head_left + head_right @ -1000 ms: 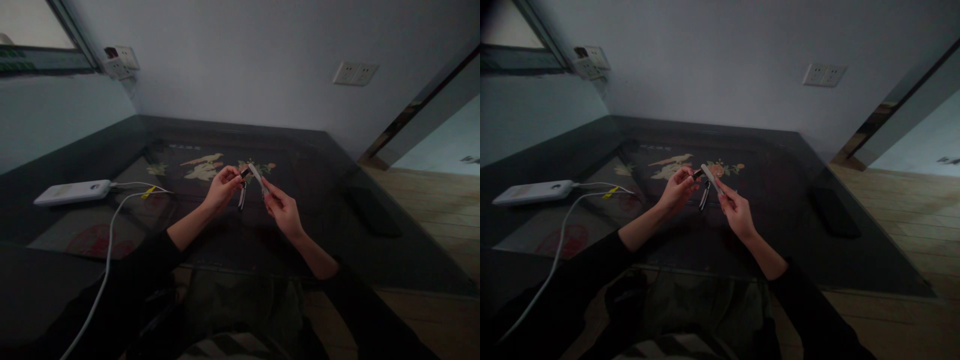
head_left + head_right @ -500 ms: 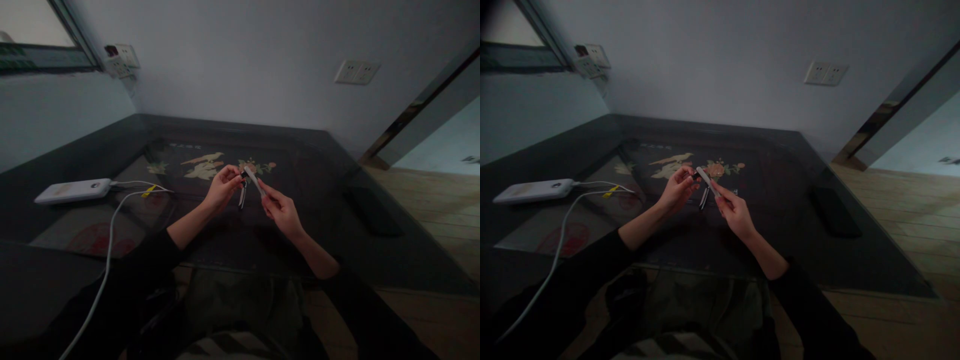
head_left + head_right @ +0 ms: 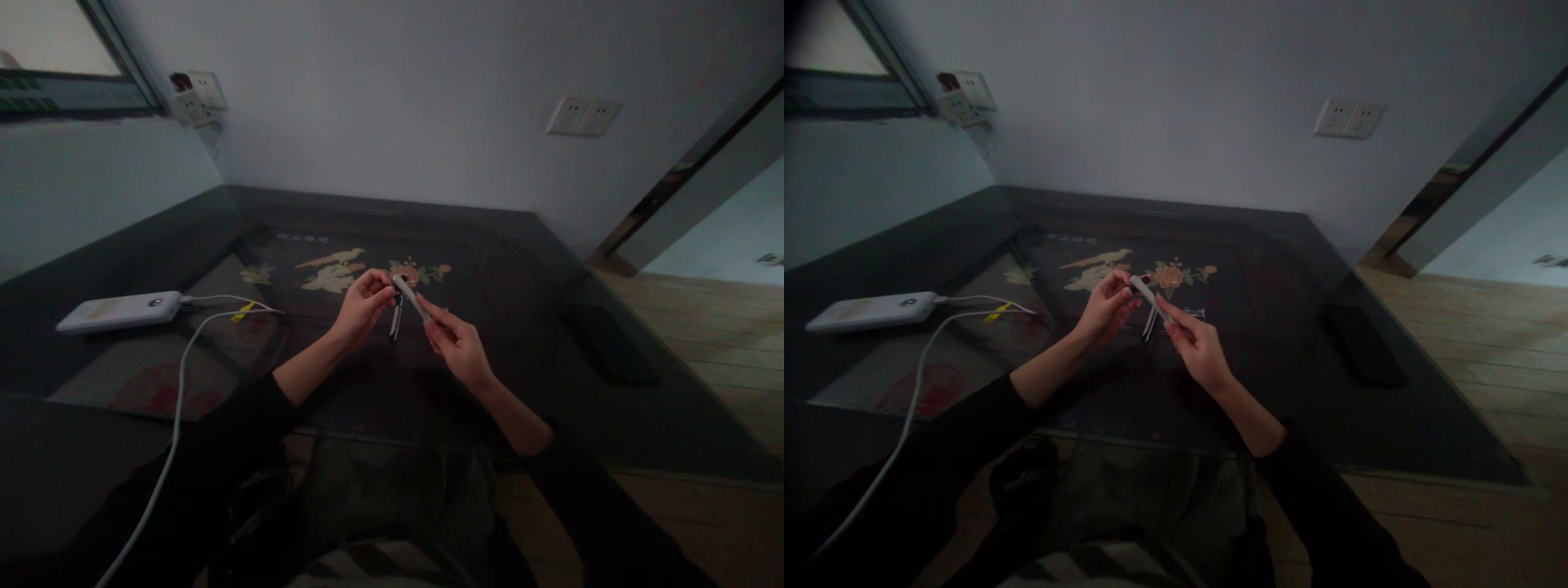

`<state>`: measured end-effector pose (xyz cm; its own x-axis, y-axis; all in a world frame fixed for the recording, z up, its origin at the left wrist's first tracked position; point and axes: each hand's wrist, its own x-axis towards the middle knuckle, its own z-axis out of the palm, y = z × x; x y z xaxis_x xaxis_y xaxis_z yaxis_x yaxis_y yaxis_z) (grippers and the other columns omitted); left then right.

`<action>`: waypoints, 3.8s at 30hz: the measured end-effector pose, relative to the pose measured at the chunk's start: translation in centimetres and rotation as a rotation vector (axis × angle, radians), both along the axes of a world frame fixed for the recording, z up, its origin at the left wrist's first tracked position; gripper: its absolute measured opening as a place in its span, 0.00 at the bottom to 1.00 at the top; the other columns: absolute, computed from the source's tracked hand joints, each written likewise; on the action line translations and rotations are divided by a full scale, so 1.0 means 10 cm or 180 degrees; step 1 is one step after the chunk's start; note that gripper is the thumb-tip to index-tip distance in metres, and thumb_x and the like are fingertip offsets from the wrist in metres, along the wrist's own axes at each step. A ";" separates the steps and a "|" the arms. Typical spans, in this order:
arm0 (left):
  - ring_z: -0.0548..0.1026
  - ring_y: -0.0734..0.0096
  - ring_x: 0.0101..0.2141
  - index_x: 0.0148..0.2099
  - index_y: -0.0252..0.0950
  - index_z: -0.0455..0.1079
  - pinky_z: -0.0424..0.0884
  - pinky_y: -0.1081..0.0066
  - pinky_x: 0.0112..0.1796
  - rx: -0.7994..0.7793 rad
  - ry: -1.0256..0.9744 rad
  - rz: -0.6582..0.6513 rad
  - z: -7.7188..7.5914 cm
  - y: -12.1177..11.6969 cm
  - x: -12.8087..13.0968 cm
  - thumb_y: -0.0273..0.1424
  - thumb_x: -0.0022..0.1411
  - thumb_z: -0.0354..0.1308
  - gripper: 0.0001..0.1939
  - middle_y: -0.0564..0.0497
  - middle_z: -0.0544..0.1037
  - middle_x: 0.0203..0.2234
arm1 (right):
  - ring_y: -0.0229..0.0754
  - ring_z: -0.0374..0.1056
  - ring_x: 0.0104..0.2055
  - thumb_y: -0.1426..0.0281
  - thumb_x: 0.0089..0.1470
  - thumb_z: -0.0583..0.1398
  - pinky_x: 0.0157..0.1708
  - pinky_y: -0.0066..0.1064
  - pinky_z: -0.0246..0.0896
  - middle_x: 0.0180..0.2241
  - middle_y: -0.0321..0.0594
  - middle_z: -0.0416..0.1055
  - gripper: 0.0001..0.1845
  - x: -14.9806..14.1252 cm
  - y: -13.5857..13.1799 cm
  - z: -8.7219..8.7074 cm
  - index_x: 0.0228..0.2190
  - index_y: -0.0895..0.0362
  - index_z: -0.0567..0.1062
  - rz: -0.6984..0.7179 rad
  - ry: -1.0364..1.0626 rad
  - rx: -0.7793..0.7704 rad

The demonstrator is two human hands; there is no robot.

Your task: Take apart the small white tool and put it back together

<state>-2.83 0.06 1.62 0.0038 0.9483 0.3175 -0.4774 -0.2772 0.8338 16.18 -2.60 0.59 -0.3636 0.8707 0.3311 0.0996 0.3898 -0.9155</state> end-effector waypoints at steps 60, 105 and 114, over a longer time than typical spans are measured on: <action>0.76 0.76 0.34 0.33 0.36 0.65 0.69 0.80 0.30 -0.0098 -0.0035 -0.0028 0.03 -0.01 0.01 0.36 0.42 0.75 0.22 0.54 0.76 0.30 | 0.31 0.49 0.20 0.63 0.60 0.57 0.18 0.25 0.46 0.22 0.32 0.60 0.25 -0.02 -0.04 0.00 0.58 0.53 0.71 0.0176 0.0042 -0.0057; 0.69 0.82 0.24 0.29 0.36 0.66 0.67 0.79 0.28 -0.0067 0.0101 0.0029 0.00 0.02 0.00 0.31 0.45 0.72 0.16 0.56 0.74 0.23 | 0.32 0.50 0.20 0.65 0.60 0.56 0.18 0.27 0.47 0.22 0.32 0.59 0.26 0.00 0.02 0.03 0.58 0.56 0.71 -0.0099 -0.0068 -0.0086; 0.69 0.81 0.22 0.31 0.36 0.64 0.65 0.77 0.27 -0.0019 0.0199 0.0011 0.00 0.00 0.00 0.33 0.48 0.70 0.16 0.57 0.72 0.21 | 0.31 0.49 0.19 0.65 0.59 0.57 0.17 0.26 0.45 0.21 0.32 0.58 0.27 0.02 0.05 0.04 0.59 0.55 0.70 -0.0312 0.0057 -0.0140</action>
<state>-2.81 0.09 1.61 0.0201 0.9502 0.3110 -0.4233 -0.2737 0.8636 16.35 -2.14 1.03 -0.2703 0.9157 0.2975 0.1187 0.3383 -0.9335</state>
